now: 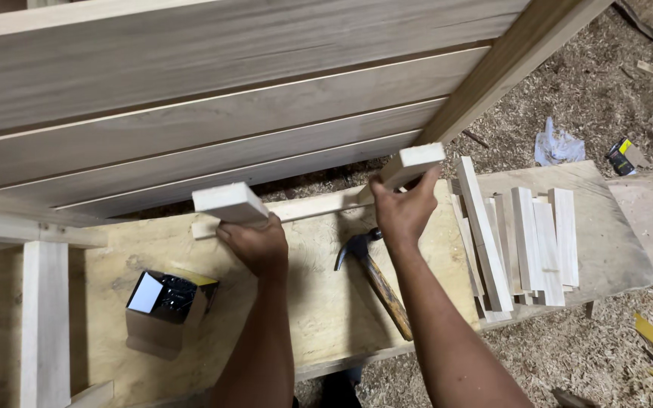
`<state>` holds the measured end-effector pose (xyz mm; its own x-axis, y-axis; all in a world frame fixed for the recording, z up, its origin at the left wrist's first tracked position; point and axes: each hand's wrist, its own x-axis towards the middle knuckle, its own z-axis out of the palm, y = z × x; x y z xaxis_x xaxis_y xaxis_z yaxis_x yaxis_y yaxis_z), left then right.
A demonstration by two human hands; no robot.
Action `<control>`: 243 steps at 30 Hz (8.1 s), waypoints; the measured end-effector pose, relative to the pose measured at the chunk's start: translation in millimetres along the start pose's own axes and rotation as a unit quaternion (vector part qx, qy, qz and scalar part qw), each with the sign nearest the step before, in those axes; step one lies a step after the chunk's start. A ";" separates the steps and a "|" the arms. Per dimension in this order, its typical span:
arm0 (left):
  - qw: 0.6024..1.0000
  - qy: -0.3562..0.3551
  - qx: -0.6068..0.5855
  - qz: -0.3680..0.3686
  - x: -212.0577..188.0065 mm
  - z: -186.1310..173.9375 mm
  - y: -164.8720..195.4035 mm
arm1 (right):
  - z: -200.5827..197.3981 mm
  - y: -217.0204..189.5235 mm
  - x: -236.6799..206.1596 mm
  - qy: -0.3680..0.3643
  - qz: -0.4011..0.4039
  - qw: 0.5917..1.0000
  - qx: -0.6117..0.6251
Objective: The person assembles a wooden chair frame by positioning slats and using a hammer to drive nails into the joints. They repeatedly pick up nails, align the wood pieces, and hammer them into place to secure the structure.
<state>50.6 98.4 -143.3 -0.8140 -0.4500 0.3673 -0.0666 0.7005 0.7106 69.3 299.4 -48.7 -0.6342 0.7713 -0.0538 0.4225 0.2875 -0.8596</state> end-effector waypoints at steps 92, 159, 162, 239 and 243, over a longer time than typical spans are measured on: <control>0.878 -0.421 -0.218 0.072 -42.7 -93.2 276.3 | -147.3 34.5 -35.4 -0.183 -0.011 0.955 0.233; 0.898 -0.325 -0.049 0.293 189.5 -274.0 86.5 | -12.2 -185.0 -137.2 -0.283 -0.535 0.786 -0.127; 0.922 -0.265 -0.070 0.275 176.8 -286.6 52.4 | 2.2 -184.1 -165.2 -0.306 -0.523 0.791 -0.081; 0.927 -0.340 -0.080 -0.136 111.2 -218.9 -115.1 | 108.4 -101.3 -257.7 -0.404 -0.201 0.892 -0.033; 0.914 -0.306 -0.217 -0.152 100.2 -215.6 -97.3 | 109.6 -105.7 -256.1 -0.419 -0.152 0.895 -0.023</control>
<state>100.0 -134.3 -46.2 -0.9754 -0.0994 -0.1970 -0.2161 0.2495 0.9439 116.2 9.3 0.3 -0.9792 -0.0369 -0.1995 0.1619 0.4501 -0.8782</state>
